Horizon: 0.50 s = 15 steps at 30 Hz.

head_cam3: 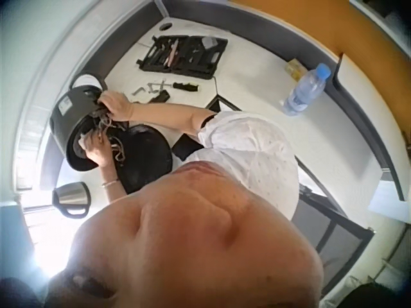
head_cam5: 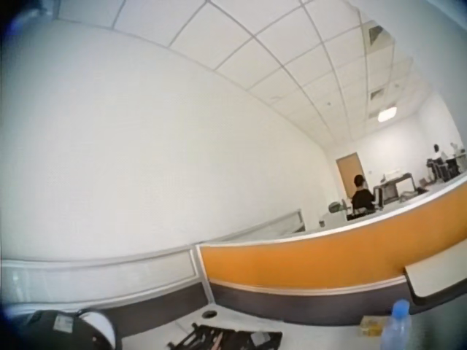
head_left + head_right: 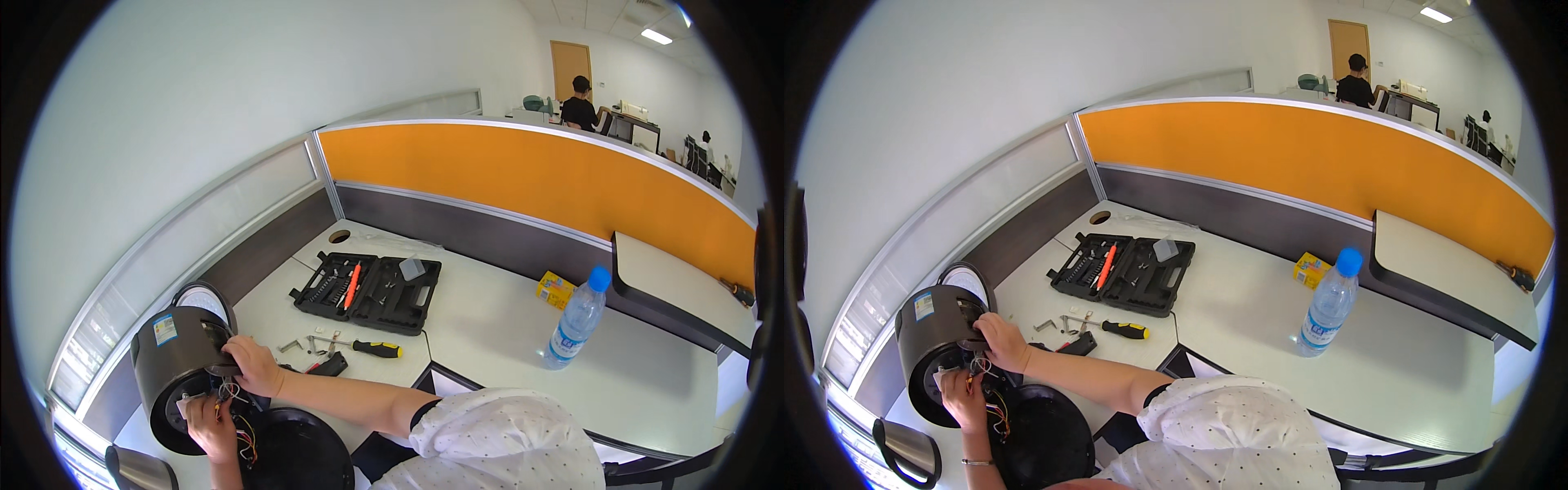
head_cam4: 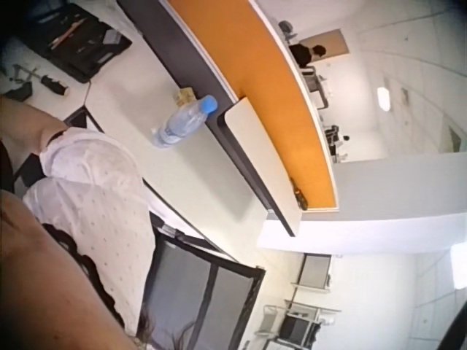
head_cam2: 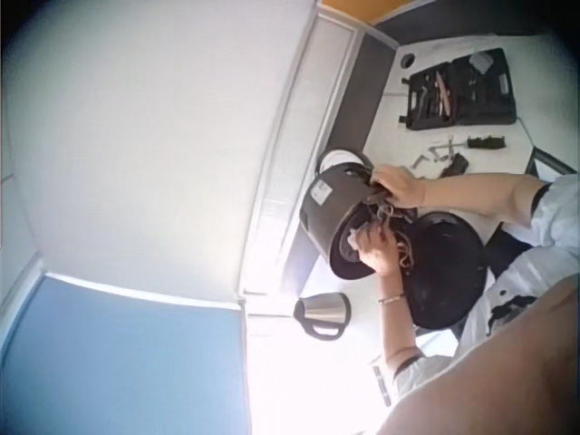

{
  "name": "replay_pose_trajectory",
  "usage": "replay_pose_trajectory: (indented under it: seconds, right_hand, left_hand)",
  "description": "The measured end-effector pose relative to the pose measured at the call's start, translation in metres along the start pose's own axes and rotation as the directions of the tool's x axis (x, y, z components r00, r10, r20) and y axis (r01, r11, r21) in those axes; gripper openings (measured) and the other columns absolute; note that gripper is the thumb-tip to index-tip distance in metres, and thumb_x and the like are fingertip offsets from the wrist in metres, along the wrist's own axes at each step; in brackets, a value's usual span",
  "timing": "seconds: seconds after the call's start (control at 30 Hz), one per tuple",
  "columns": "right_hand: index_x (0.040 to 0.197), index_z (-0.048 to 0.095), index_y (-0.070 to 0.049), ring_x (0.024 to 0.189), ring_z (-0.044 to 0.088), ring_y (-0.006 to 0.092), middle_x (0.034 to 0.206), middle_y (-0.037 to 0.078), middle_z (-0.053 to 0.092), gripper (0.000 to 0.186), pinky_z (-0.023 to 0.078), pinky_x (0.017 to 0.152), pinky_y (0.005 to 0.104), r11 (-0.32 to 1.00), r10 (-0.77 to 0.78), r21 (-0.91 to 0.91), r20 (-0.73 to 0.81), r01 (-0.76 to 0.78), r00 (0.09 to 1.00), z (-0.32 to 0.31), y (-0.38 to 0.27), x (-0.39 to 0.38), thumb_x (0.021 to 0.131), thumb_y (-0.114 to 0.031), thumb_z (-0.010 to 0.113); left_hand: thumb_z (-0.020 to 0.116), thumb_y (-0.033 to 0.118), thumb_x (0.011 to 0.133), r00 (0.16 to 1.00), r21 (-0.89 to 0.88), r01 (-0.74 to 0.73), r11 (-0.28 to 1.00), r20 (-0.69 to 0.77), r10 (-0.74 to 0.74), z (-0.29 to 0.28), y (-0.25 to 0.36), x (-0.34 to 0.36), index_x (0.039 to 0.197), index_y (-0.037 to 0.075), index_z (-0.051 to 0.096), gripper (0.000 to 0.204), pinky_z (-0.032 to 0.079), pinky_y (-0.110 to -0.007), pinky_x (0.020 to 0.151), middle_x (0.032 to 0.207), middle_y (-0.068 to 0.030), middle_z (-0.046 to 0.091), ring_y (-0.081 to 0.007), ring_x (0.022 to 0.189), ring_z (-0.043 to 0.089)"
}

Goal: The person works on the internal wiring of a disassembled appliance, likely a rice cooker. They hold the device and manipulate various colored wires and a small circuit board with their hands, attempting to connect or adjust components.

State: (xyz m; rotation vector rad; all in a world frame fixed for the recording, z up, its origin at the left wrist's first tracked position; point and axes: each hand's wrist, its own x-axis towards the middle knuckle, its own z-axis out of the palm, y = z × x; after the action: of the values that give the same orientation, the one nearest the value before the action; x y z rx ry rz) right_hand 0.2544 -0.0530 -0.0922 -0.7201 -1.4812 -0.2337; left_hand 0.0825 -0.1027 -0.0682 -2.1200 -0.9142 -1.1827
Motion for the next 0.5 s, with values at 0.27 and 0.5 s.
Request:
replay_pose_trajectory:
  seconds: [0.27,0.5]
  right_hand:
    - [0.107,0.049,-0.004,0.094,0.056,0.0343,0.103,0.014,0.053,0.059,0.049,0.072,0.0396,0.998,0.034,0.045,-0.010,-0.034,0.999,-0.0028,0.0002,-0.0055,0.052,0.000,0.070]
    - [0.105,0.049,-0.003,0.091,0.055,0.0357,0.100,0.015,0.054,0.055,0.048,0.071,0.0401,1.000,0.021,-0.010,-0.034,-0.021,0.999,-0.0056,0.0035,-0.0063,0.054,0.002,0.067]
  left_hand:
    - [0.075,0.012,0.068,0.999,-0.009,0.025,1.000,0.028,-0.025,-0.0015,0.0052,0.0004,0.084,0.002,0.063,0.022,0.047,-0.042,0.070,0.083,-0.0116,0.057,-0.0324,0.079,0.056]
    - [0.075,0.012,0.065,0.999,-0.032,0.030,0.999,0.042,-0.029,0.0039,0.0039,-0.0014,0.084,0.002,0.064,0.024,0.050,-0.041,0.074,0.084,-0.0111,0.059,-0.0306,0.082,0.058]
